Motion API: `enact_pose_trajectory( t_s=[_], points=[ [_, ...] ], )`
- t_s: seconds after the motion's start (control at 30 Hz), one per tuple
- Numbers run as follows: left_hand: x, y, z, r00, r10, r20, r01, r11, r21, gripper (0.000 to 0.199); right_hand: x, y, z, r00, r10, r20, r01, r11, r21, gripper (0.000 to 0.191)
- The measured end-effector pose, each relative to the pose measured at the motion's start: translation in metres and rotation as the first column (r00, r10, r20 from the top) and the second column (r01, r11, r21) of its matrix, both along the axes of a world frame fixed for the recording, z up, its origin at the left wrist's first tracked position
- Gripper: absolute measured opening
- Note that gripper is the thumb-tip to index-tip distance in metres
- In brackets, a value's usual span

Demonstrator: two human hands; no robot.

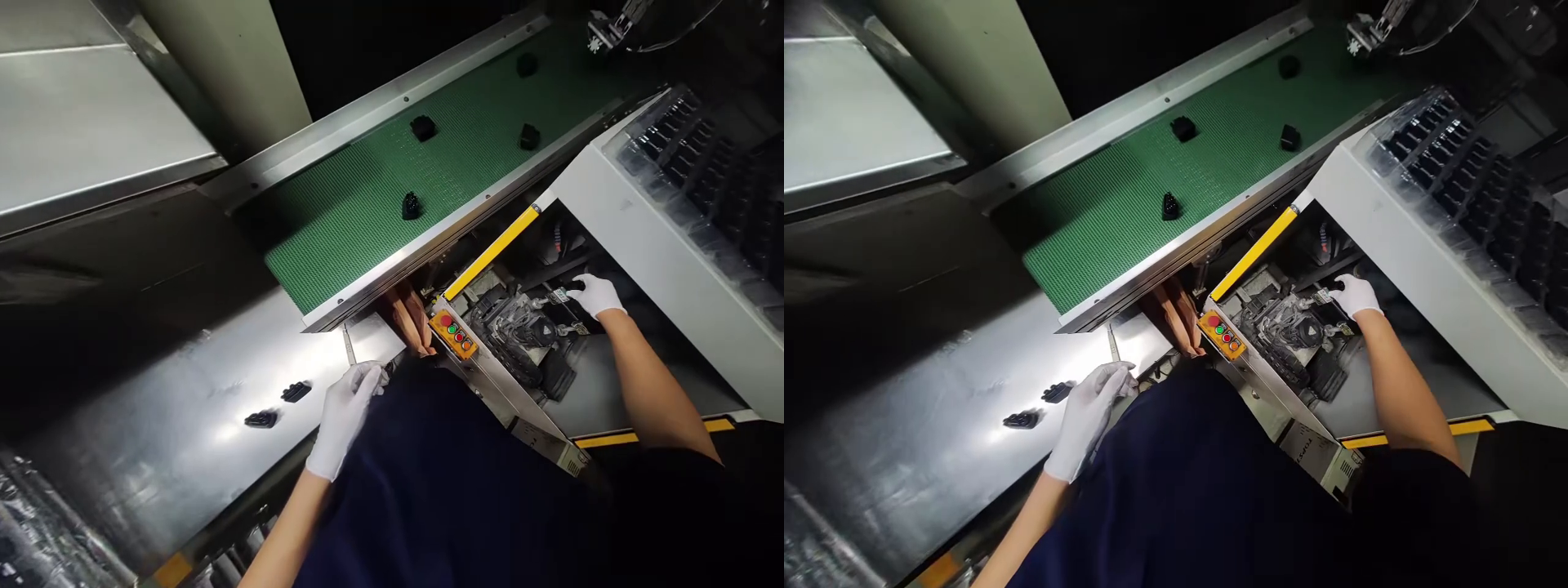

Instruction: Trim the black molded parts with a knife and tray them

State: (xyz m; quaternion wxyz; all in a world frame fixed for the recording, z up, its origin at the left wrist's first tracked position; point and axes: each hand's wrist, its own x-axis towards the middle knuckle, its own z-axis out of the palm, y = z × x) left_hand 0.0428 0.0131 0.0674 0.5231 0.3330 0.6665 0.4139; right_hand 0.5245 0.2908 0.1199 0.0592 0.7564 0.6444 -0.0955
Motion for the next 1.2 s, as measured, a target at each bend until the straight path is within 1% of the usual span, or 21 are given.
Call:
enact_pose_trajectory(
  t_s=[0.03,0.1,0.23,0.3,0.37,0.5,0.63,0.77,0.93,1.03,1.13,1.2],
  points=[
    [0.001,0.001,-0.001,1.000,-0.003,0.001,0.003,1.000,0.001,0.036,0.012,0.009,-0.003,0.999,0.011,0.043,-0.010,1.000,-0.026,0.047],
    [0.005,0.005,0.002,1.000,-0.020,-0.003,0.020,1.000,0.003,0.035,0.026,0.022,-0.013,0.995,0.054,0.078,-0.047,0.996,-0.079,0.046],
    [0.014,0.015,0.012,0.998,-0.061,-0.011,0.061,0.998,0.012,0.035,0.034,0.030,-0.031,0.993,0.096,0.063,-0.087,0.988,-0.127,0.051],
    [0.017,0.019,0.013,0.997,-0.074,-0.007,0.075,0.997,0.017,0.037,0.036,0.030,-0.037,0.992,0.106,0.064,-0.096,0.985,-0.144,0.051],
    [0.020,0.021,0.011,0.996,-0.089,0.003,0.089,0.996,0.014,0.039,0.037,0.028,-0.042,0.991,0.111,0.072,-0.099,0.984,-0.149,0.052],
    [0.026,0.023,-0.002,0.992,-0.120,0.045,0.121,0.993,-0.005,0.041,0.031,0.023,-0.051,0.990,0.100,0.099,-0.084,0.983,-0.162,0.058],
    [0.031,0.029,-0.013,0.985,-0.165,0.049,0.167,0.985,-0.034,0.039,0.024,0.018,-0.052,0.989,0.092,0.117,-0.072,0.983,-0.172,0.072],
    [0.042,0.041,-0.016,0.980,-0.195,0.032,0.196,0.979,-0.055,0.038,0.021,0.014,-0.046,0.985,0.123,0.124,-0.098,0.976,-0.194,0.084],
    [0.064,0.058,-0.012,0.970,-0.224,0.092,0.228,0.973,-0.043,0.037,0.018,0.009,-0.045,0.980,0.148,0.135,-0.115,0.967,-0.227,0.086],
    [0.077,0.064,-0.009,0.956,-0.285,0.062,0.286,0.958,-0.015,0.040,0.018,0.007,-0.050,0.983,0.142,0.118,-0.117,0.974,-0.194,0.086],
    [0.087,0.066,-0.005,0.941,-0.336,0.035,0.336,0.942,0.012,0.039,0.019,0.009,-0.053,0.991,0.117,0.072,-0.102,0.978,-0.183,0.091],
    [0.090,0.066,-0.001,0.931,-0.364,0.031,0.364,0.931,0.023,0.038,0.024,0.013,-0.054,0.994,0.109,-0.023,-0.111,0.975,-0.190,0.094]
  ],
)
